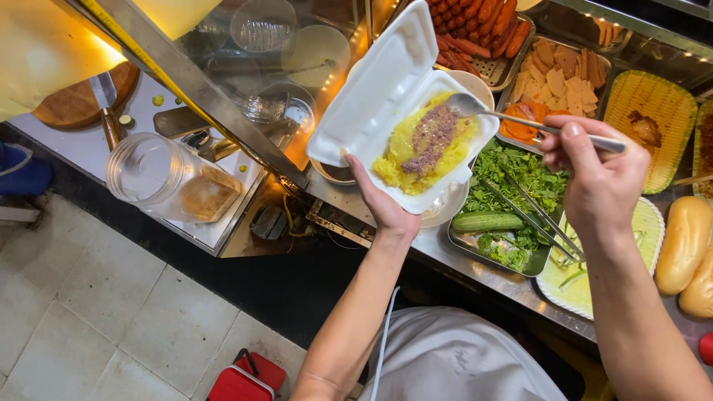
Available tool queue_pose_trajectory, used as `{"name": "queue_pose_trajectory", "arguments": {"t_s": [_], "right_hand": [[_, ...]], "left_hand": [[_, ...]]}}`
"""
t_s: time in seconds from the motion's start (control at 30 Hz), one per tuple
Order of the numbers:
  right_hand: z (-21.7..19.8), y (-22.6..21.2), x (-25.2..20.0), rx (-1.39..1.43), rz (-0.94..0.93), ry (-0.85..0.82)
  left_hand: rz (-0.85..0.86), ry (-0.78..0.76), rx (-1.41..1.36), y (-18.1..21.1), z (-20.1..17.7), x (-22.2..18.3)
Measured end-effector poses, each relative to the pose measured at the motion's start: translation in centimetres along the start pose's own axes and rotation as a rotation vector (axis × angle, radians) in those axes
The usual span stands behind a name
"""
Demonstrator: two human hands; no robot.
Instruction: Preparing a takeout food container with various ingredients including processed meats, vegetables, and sauces.
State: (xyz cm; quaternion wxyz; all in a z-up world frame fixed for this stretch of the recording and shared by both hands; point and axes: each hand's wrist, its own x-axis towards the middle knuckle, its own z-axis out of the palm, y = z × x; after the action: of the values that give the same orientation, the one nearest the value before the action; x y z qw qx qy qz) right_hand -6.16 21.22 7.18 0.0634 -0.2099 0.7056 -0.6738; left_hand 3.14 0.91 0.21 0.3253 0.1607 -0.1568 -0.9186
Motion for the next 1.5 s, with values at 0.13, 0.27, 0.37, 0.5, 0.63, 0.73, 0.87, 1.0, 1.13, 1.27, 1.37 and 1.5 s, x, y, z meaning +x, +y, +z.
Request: {"name": "queue_pose_trajectory", "arguments": {"t_s": [0.13,0.27,0.37,0.5,0.63,0.73,0.87,1.0,1.13,1.27,1.37,1.5], "right_hand": [[0.0,0.8,-1.3,0.206,0.073,0.057],[4.0,0.6,-4.2,0.296,0.269,-0.043],[5.7,2.2,-6.0,0.245,0.368,-0.050],[4.6,0.2,-5.8,0.018,0.348,-0.055],[2.4,3.2,-3.0,0.103,0.178,0.075],[2.1,11.0,0.9,0.212,0.210,0.236],[3.9,21.1,5.0,0.269,0.462,0.220],[0.5,17.2,0.5,0.380,0.492,0.277],[-12.4,15.1,-11.5,0.589,0.594,0.439],[-27.3,19.7,-27.8,1.129,0.555,0.757],[-33.3,17.3,-32.9,1.607,0.490,0.939],[-36.8,15.6,-30.5,1.839,0.518,0.895]], "left_hand": [[0.007,0.018,-0.007,0.8,-1.0,0.2],[-0.018,0.104,0.018,1.4,-0.9,0.1],[0.046,0.101,0.025,1.6,-0.8,0.4],[0.021,0.158,-0.003,2.4,-2.3,1.0],[0.046,0.150,0.040,3.2,-2.8,1.4],[0.014,0.118,0.024,3.9,-2.8,0.8],[-0.089,0.121,0.090,3.1,-2.1,-0.8],[-0.203,0.013,0.171,-0.3,-1.9,-2.7],[-0.315,-0.115,0.310,-5.4,0.1,-6.8],[-0.494,-0.221,0.371,-12.7,2.1,-12.1],[-0.593,-0.264,0.387,-18.9,2.5,-16.0],[-0.636,-0.260,0.395,-25.7,2.7,-21.2]]}}
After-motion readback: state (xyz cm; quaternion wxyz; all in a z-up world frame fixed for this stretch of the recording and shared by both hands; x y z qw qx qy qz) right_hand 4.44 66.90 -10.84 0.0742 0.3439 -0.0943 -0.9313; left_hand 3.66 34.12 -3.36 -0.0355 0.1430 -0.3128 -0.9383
